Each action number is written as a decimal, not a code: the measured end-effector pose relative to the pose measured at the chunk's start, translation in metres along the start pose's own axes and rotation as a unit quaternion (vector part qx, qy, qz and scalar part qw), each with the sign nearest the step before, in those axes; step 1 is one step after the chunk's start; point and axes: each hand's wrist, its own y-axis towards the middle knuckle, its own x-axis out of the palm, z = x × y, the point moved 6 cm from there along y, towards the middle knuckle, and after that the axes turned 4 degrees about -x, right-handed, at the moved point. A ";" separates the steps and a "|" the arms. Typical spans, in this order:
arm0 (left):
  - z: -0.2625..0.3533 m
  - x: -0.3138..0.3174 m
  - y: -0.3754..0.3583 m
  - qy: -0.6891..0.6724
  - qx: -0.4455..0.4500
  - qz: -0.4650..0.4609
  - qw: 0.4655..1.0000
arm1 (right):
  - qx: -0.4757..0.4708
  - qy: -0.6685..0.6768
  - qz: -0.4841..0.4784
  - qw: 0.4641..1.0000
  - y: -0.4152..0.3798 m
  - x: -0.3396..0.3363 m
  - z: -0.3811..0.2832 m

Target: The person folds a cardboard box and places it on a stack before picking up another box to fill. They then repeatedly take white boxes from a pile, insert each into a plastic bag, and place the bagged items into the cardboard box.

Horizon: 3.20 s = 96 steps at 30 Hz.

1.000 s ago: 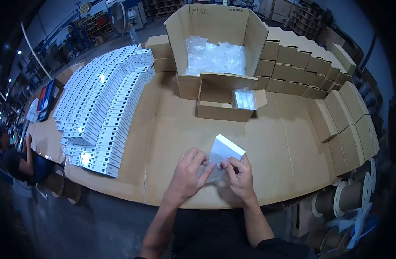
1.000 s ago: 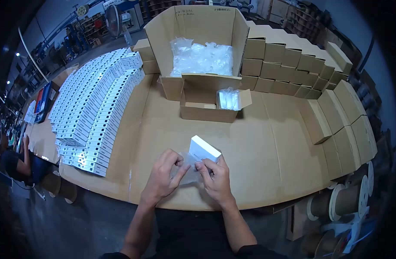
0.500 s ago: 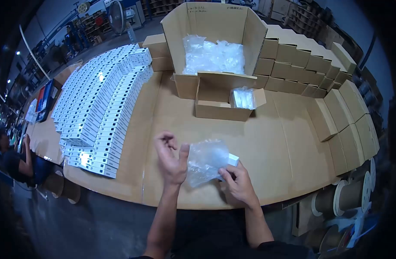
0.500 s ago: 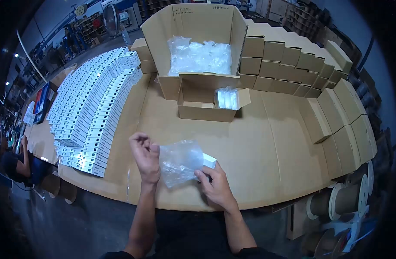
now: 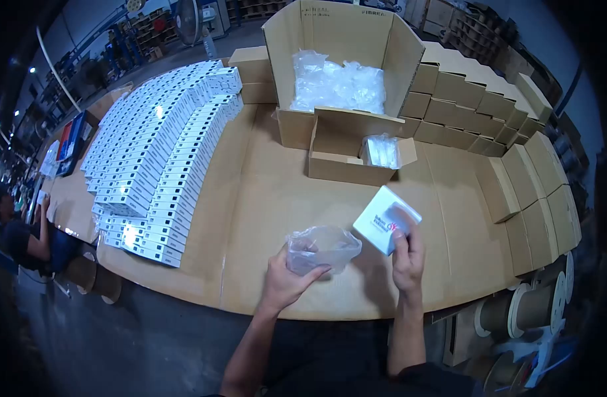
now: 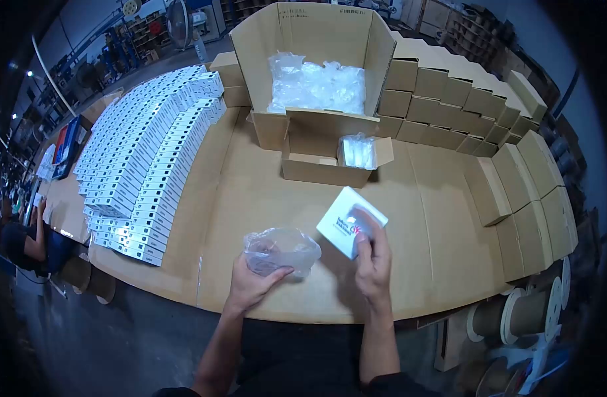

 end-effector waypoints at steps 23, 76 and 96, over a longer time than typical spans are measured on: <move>-0.003 0.000 -0.001 0.011 0.004 -0.030 0.999 | -0.115 -0.005 -0.228 0.967 0.048 0.062 -0.069; -0.021 0.009 0.008 -0.214 -0.021 -0.002 0.977 | 0.124 0.191 -0.121 0.966 -0.016 0.075 0.028; -0.043 0.003 0.006 -0.329 -0.126 0.065 0.934 | 0.070 0.026 -0.210 0.975 -0.010 0.072 -0.003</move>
